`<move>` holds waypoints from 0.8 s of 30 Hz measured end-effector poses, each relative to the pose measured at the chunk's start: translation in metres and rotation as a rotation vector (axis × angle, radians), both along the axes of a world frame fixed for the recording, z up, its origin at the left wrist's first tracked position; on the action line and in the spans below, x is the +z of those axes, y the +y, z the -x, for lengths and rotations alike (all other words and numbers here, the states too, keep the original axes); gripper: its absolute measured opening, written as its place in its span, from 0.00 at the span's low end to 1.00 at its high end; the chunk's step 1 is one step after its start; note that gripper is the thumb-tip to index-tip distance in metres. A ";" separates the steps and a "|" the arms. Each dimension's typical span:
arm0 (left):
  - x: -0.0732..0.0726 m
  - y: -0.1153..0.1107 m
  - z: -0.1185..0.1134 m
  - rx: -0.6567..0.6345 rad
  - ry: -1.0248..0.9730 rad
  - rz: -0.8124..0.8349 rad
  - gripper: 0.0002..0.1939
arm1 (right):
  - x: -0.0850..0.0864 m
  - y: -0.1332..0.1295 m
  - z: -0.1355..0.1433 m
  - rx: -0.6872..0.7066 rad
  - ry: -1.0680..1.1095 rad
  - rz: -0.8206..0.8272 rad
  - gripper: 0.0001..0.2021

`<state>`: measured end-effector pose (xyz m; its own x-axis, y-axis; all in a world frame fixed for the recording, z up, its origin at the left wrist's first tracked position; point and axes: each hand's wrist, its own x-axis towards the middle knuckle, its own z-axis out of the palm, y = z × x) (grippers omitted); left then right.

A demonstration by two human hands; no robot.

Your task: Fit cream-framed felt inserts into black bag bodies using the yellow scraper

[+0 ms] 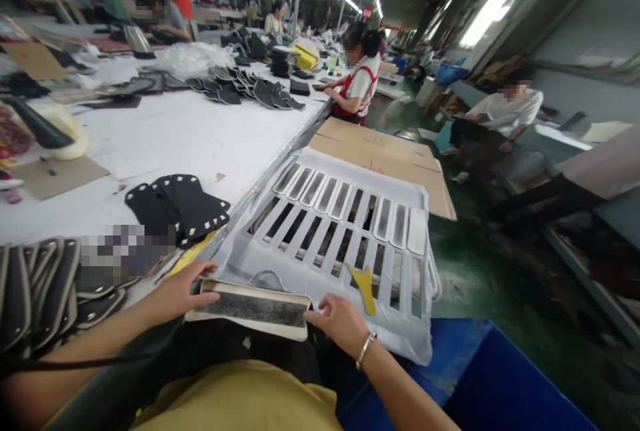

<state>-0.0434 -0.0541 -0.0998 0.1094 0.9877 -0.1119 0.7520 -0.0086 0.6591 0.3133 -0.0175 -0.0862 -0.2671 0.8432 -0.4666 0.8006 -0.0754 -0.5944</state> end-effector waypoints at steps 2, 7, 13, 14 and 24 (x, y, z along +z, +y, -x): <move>0.008 0.007 -0.027 -0.211 0.027 -0.142 0.25 | 0.006 0.000 0.000 0.068 0.061 -0.263 0.18; 0.009 0.034 -0.102 -0.546 0.024 -0.116 0.20 | 0.007 0.006 0.016 0.384 -0.011 -0.570 0.10; 0.000 0.055 -0.127 -0.663 -0.056 -0.098 0.14 | -0.003 0.011 0.022 0.497 -0.109 -0.579 0.11; -0.001 0.056 -0.128 -0.669 -0.057 -0.095 0.14 | -0.003 0.010 0.021 0.503 -0.122 -0.577 0.11; -0.006 0.062 -0.130 -0.735 0.015 -0.119 0.13 | -0.001 0.011 0.020 0.555 -0.197 -0.534 0.11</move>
<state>0.0862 0.0079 -0.1060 0.7460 0.6658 -0.0160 0.5339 -0.5835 0.6119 0.2935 -0.0068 -0.0872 -0.6688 0.7339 -0.1188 0.7316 0.6212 -0.2809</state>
